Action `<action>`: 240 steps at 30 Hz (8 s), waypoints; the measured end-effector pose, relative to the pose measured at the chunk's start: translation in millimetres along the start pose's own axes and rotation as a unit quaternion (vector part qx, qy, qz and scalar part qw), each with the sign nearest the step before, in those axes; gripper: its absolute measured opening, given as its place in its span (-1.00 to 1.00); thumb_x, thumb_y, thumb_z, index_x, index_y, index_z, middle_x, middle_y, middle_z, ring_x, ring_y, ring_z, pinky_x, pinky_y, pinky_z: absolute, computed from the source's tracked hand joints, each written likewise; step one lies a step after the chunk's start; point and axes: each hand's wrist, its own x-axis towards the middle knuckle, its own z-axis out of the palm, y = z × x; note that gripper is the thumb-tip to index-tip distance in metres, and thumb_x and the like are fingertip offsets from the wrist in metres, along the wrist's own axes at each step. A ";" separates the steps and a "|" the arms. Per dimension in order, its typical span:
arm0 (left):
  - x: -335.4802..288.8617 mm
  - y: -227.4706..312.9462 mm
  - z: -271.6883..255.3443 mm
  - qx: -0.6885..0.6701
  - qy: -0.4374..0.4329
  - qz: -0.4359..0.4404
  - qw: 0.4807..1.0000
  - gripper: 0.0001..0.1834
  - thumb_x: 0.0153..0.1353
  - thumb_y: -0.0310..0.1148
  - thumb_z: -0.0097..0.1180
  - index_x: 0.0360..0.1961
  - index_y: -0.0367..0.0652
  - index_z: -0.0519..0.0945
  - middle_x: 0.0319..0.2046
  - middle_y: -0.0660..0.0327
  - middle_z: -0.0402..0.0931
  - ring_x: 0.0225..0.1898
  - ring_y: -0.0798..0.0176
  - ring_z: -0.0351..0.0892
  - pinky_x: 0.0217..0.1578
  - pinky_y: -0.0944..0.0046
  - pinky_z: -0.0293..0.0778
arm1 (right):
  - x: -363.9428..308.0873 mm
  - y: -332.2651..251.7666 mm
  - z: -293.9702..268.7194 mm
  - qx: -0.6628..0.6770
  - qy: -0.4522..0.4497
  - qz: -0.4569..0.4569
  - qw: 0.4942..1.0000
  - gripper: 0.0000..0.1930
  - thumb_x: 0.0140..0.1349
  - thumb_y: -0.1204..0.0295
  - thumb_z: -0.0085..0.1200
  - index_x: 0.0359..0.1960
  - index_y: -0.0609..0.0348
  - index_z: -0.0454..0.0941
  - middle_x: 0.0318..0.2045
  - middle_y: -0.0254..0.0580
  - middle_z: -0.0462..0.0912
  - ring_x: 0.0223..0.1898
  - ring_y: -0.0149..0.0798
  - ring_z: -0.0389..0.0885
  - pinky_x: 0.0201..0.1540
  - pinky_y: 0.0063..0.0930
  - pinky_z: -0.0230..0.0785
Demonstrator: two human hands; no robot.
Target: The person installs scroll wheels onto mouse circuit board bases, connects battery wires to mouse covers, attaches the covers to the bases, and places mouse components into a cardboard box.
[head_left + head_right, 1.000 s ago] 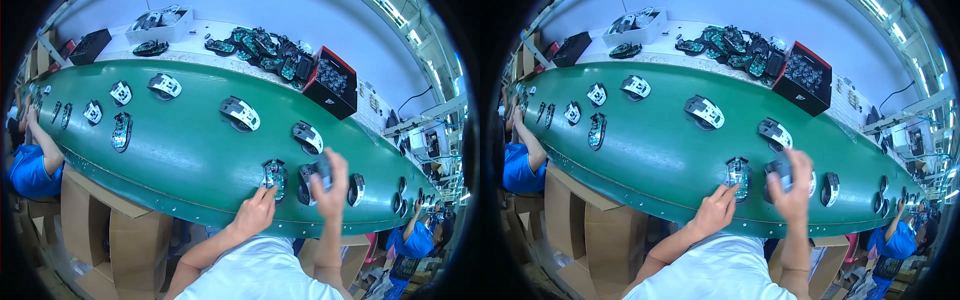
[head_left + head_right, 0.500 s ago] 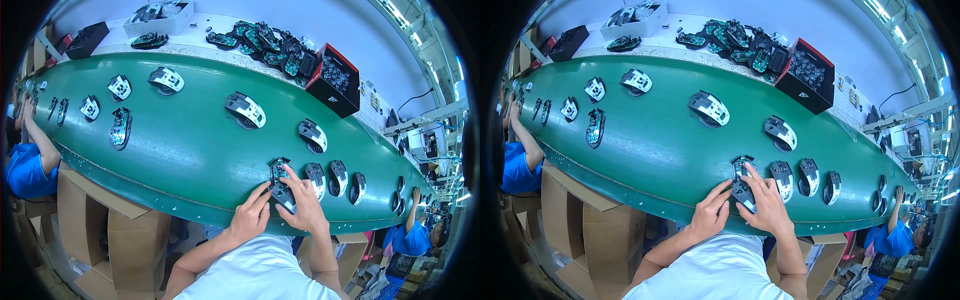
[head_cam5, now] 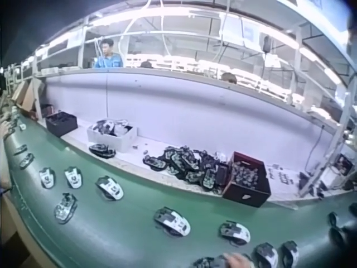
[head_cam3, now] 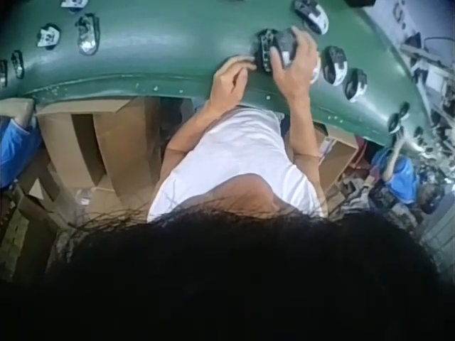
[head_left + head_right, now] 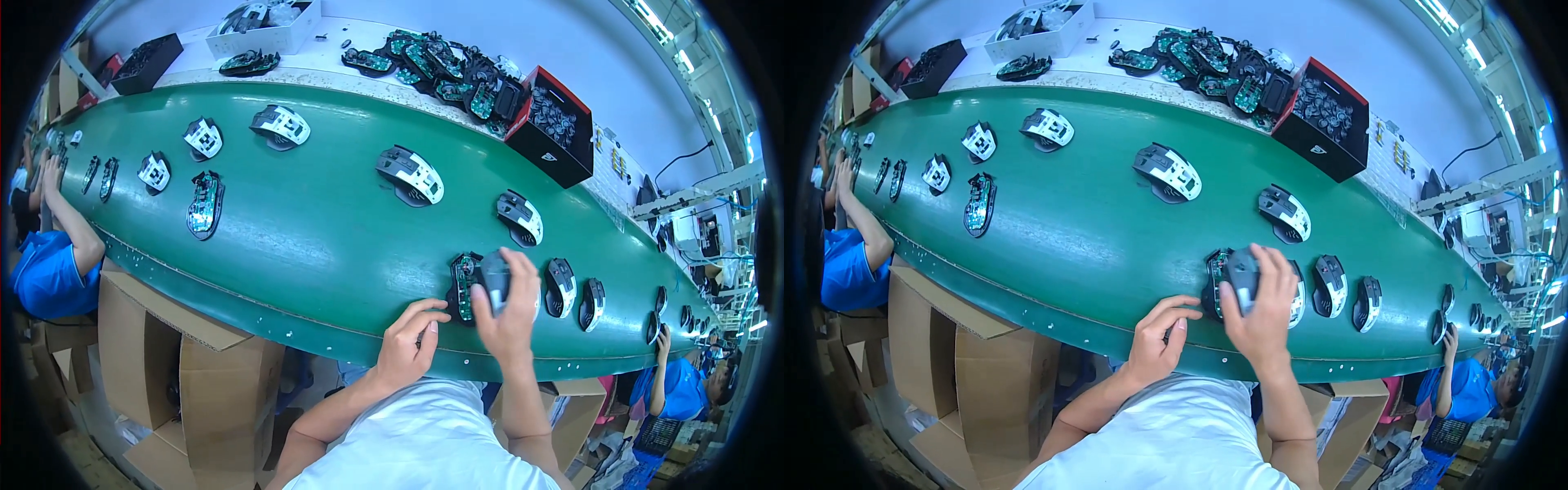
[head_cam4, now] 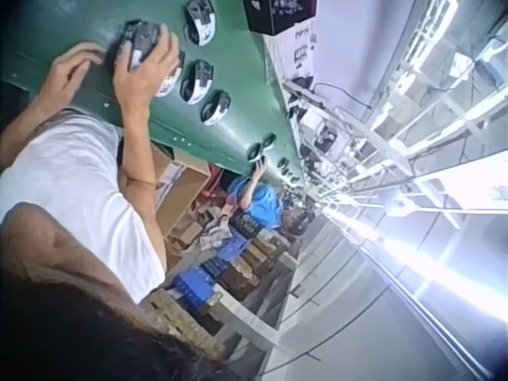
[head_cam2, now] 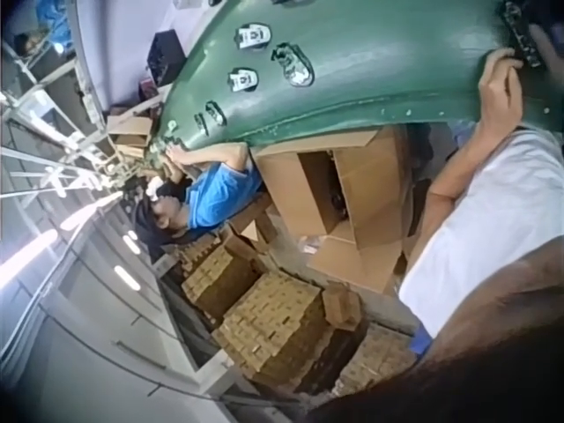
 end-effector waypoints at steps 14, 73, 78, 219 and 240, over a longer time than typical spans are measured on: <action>-2.3 -5.8 -8.7 -0.065 0.010 -0.006 0.998 -0.80 0.32 -0.53 -0.08 -0.23 -0.32 0.61 -0.17 0.03 0.59 -0.35 0.25 0.58 -0.32 0.32 0.47 | -5.1 8.7 29.6 -0.044 -0.016 0.038 0.998 -0.45 0.14 0.45 0.15 0.19 0.33 0.33 0.17 0.20 0.30 0.15 0.23 0.30 0.20 0.00 0.19; 37.5 4.0 -3.1 0.309 0.063 0.069 0.947 -0.91 0.18 -0.56 0.06 -0.33 -0.25 0.61 -0.44 0.02 0.54 -0.47 -0.07 0.56 -0.46 0.08 0.48 | 262.6 333.0 -133.7 -0.121 0.184 0.048 0.974 -0.81 0.21 0.41 0.04 -0.23 0.14 0.66 -0.30 0.06 0.69 -0.25 0.06 0.68 -0.16 -0.16 0.52; 57.8 -3.5 1.1 0.343 0.082 0.074 0.933 -0.90 0.18 -0.56 0.04 -0.31 -0.27 0.59 -0.43 -0.03 0.53 -0.45 -0.13 0.55 -0.42 0.04 0.45 | 261.8 486.2 -148.3 -0.219 0.115 0.217 0.944 -0.63 0.12 0.25 0.13 -0.04 0.08 0.63 -0.10 0.13 0.64 -0.09 0.13 0.62 0.03 -0.08 0.45; 46.4 50.0 110.8 -0.225 -0.011 -0.139 0.964 -0.69 0.33 -0.31 0.00 0.01 -0.24 0.42 -0.09 0.03 0.50 -0.14 0.12 0.56 -0.23 0.18 0.54 | 103.9 260.0 -152.6 0.328 0.083 0.045 0.940 -0.71 0.29 0.25 0.11 -0.52 0.16 0.48 -0.58 -0.34 0.48 -0.53 -0.46 0.43 -0.46 -0.46 0.29; 17.7 49.3 218.8 -0.501 -0.276 -0.490 0.657 -0.68 0.33 -0.27 -0.01 0.07 -0.11 0.49 -0.27 0.26 0.55 -0.37 0.39 0.56 -0.71 0.45 0.23 | -111.0 127.1 -135.2 0.476 0.191 0.109 0.852 -0.78 0.19 0.77 -0.11 -0.15 0.31 0.45 0.04 0.26 0.53 0.05 0.08 0.61 0.13 -0.18 0.43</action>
